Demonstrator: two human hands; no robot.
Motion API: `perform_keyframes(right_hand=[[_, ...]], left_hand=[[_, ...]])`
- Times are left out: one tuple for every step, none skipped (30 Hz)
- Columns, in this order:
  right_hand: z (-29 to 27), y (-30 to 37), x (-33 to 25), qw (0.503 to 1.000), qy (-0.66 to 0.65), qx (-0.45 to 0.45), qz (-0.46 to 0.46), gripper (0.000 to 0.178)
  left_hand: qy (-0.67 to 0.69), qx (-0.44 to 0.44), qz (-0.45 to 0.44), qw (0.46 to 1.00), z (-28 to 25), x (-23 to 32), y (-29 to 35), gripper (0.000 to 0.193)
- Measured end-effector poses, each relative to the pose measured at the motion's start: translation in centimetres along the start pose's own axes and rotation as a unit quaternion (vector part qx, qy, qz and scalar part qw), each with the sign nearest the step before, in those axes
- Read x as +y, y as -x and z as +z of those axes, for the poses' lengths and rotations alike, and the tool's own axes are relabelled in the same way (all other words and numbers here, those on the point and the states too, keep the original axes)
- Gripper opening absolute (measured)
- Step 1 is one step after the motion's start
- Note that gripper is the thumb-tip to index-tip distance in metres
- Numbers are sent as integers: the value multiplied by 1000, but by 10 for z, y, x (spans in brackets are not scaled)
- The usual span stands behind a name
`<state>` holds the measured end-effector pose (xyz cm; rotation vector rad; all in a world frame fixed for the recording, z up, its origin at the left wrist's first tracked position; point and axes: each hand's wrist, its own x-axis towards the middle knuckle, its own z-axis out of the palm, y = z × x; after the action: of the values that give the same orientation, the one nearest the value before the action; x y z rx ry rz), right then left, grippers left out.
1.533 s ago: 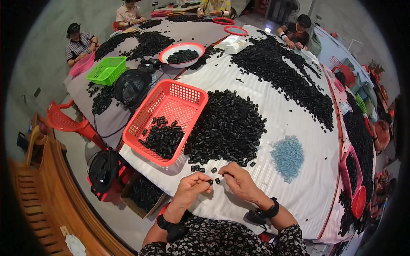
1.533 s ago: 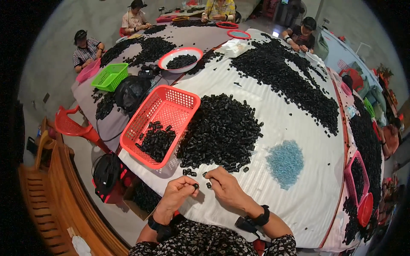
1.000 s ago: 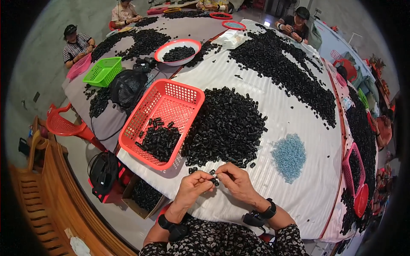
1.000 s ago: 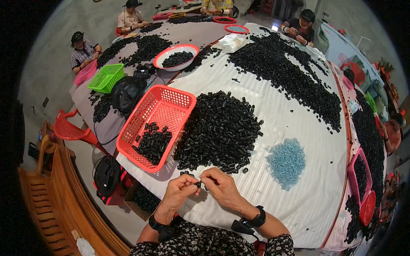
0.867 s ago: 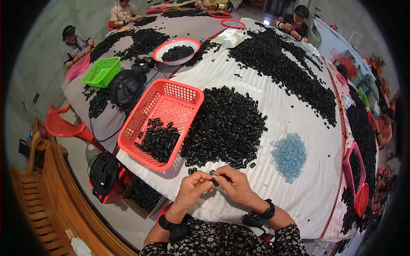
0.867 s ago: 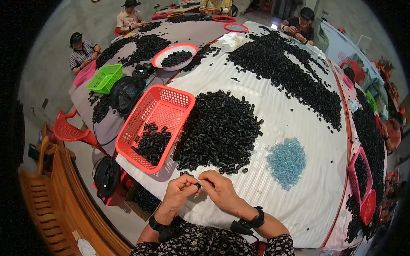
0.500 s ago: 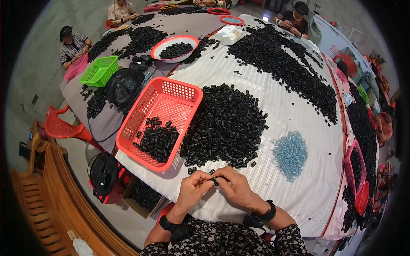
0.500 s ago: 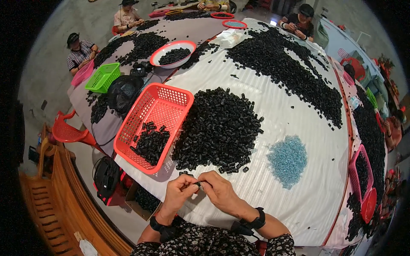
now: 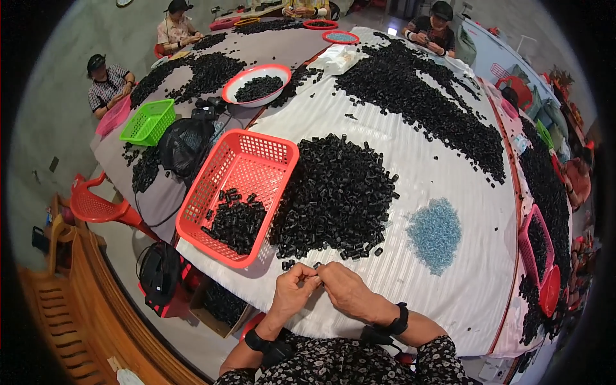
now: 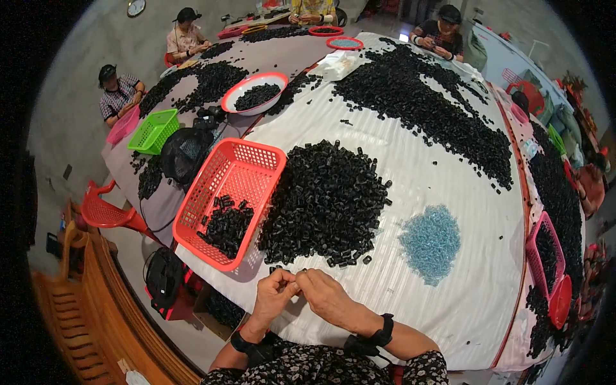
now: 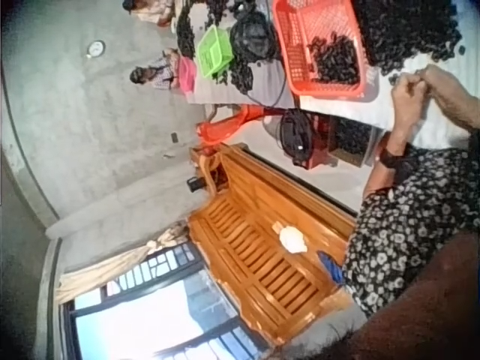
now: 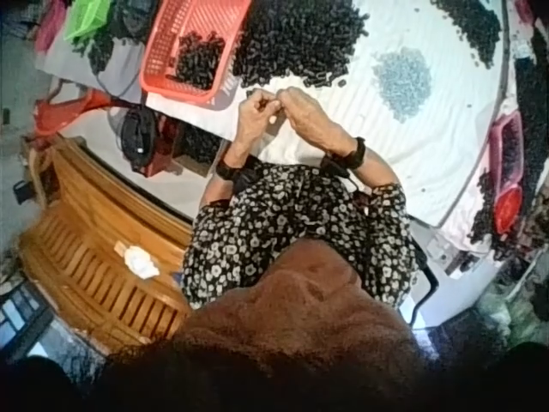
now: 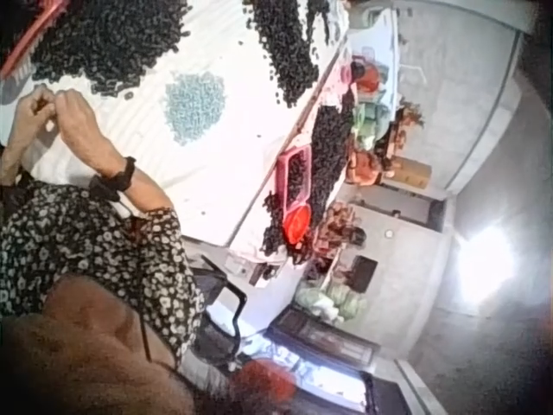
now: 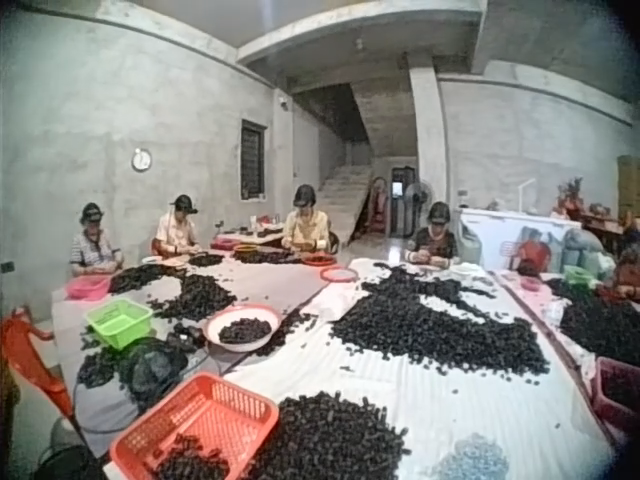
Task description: Assembling small black plastic shoe components by hand at a shared workstation.
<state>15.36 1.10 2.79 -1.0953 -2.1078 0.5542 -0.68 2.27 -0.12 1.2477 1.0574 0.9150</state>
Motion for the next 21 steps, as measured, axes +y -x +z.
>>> perform_keyframes(right_hand=[[0,0,2,1000,0,2,0,19],[-1,0,4,1000,-2,0,-8,19],[-1,1,5,1000,-3,-2,-15,19],[-1,2,7,1000,-4,-1,-16,19],[0,3,10,999,-30,-11,-4,17],[1,3,12,998,-56,-22,8,16],[-1,3,12,998,-56,-21,7,16],[-4,2,12,997,-71,-37,21,17],[-7,2,12,994,-85,-53,34,17],[-8,1,13,995,-84,-51,33,17],[-8,3,13,996,-75,-51,23,18],[-7,4,13,996,-65,-52,14,19],[-6,4,14,996,-66,-52,14,19],[-5,5,15,998,-38,-53,2,19],[-4,5,15,998,-11,-54,-9,20],[-4,5,14,998,-11,-54,-8,20],[-5,3,14,999,10,-49,-15,20],[-5,2,14,998,31,-44,-23,21],[-5,2,15,998,31,-44,-22,21],[-5,2,17,998,21,-54,-24,22],[-5,2,18,998,11,-64,-25,22]], left_hand=[[3,-2,1,1000,0,-2,-1,8],[6,-4,3,1000,0,-4,-2,8],[5,-4,5,1000,0,-7,-2,8],[4,-9,-6,1000,0,-10,-2,7],[4,-15,-18,1000,0,-12,-2,7],[3,-15,-18,1000,1,-12,-3,7],[9,-14,-18,1000,2,-11,-3,8],[16,-13,-17,1000,4,-9,-4,8],[15,-13,-16,1000,5,-8,-5,8],[31,-18,-13,999,5,-7,-5,7],[48,-22,-12,999,6,-7,-4,7],[47,-22,-13,999,6,-7,-4,7],[46,-24,-19,998,6,-6,-5,5],[46,-28,-27,998,6,-6,-4,4],[46,-28,-28,998,6,-6,-5,4],[36,-27,-34,998,6,-6,-5,4],[26,-26,-39,999,7,-7,-6,4],[26,-26,-39,999,7,-10,-6,4],[57,-25,-37,997,7,-13,-6,4],[87,-23,-35,995,8,-14,-6,4],[87,-22,-35,995,9,-14,-5,4]])
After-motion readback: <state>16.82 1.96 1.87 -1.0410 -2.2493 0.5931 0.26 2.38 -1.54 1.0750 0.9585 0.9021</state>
